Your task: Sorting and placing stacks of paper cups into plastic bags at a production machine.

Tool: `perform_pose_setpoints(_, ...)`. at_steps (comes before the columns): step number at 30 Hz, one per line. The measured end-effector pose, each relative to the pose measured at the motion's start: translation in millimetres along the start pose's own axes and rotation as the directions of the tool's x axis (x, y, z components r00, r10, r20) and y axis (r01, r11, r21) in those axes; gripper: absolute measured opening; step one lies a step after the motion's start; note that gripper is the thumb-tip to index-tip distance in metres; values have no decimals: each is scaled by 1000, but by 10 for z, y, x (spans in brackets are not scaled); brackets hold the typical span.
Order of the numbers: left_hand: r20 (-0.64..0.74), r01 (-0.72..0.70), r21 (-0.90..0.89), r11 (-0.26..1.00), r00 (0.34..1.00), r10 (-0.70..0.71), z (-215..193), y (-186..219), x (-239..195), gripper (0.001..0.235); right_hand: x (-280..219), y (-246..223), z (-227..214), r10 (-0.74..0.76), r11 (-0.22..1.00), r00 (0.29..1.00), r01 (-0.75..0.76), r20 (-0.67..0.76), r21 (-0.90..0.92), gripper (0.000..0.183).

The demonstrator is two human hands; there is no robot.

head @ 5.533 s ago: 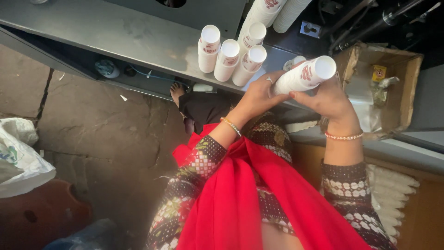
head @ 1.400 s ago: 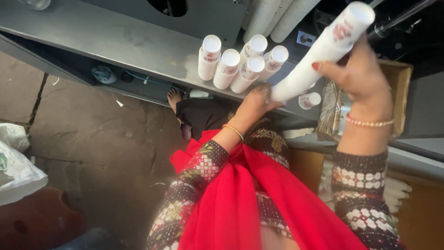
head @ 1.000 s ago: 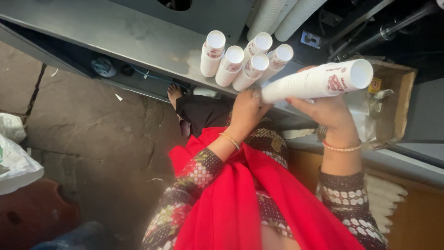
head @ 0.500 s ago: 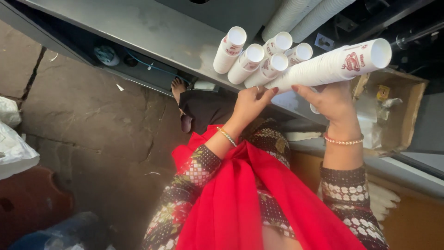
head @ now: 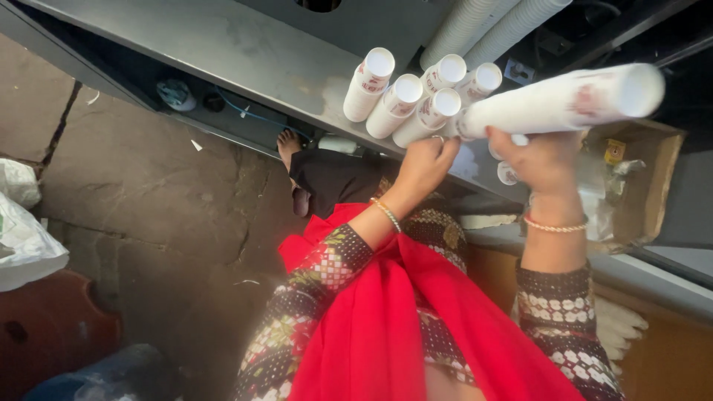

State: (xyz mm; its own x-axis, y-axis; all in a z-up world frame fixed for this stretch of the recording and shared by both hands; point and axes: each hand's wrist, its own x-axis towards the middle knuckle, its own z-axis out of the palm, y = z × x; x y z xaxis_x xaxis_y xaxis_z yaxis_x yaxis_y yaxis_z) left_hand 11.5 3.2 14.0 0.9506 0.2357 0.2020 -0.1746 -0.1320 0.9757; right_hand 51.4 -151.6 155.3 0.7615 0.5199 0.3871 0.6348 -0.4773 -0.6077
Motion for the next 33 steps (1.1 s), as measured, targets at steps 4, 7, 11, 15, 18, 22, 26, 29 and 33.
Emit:
perform_pose_setpoints(4,37,-121,119,986,992,117,116,-42,36,43,-117,-66,-306,-21,981,997,5,-81,-193,29)
perform_pose_setpoints(7,59,-253,173,952,967,247,149,-159,24,34,-249,20,-303,-8,959,991,-31,-135,-282,31)
perform_pose_setpoints(11,89,-283,269,921,959,268,69,-263,-113,24,-422,366,161,37,925,997,-59,-66,-376,48)
perform_pose_setpoints(15,79,-162,405,900,987,142,-202,-127,-300,23,-429,350,645,235,968,971,-229,43,-105,49)
perform_pose_setpoints(18,54,-90,415,905,996,74,-358,-134,-340,24,-418,444,835,266,955,963,-256,49,-153,45)
perform_pose_setpoints(22,28,-56,389,920,998,49,-445,-99,-301,26,-282,349,834,272,954,954,-251,125,-166,40)
perform_pose_setpoints(26,-2,14,292,956,1000,-14,-469,-50,-242,33,-262,412,832,278,940,953,-245,119,-236,47)
perform_pose_setpoints(29,11,50,183,982,999,-53,-491,17,-191,40,-235,371,704,328,920,937,-287,122,-266,48)
perform_pose_setpoints(33,70,152,-24,988,986,-150,-484,47,-114,52,-104,61,363,335,903,939,-296,79,-311,62)
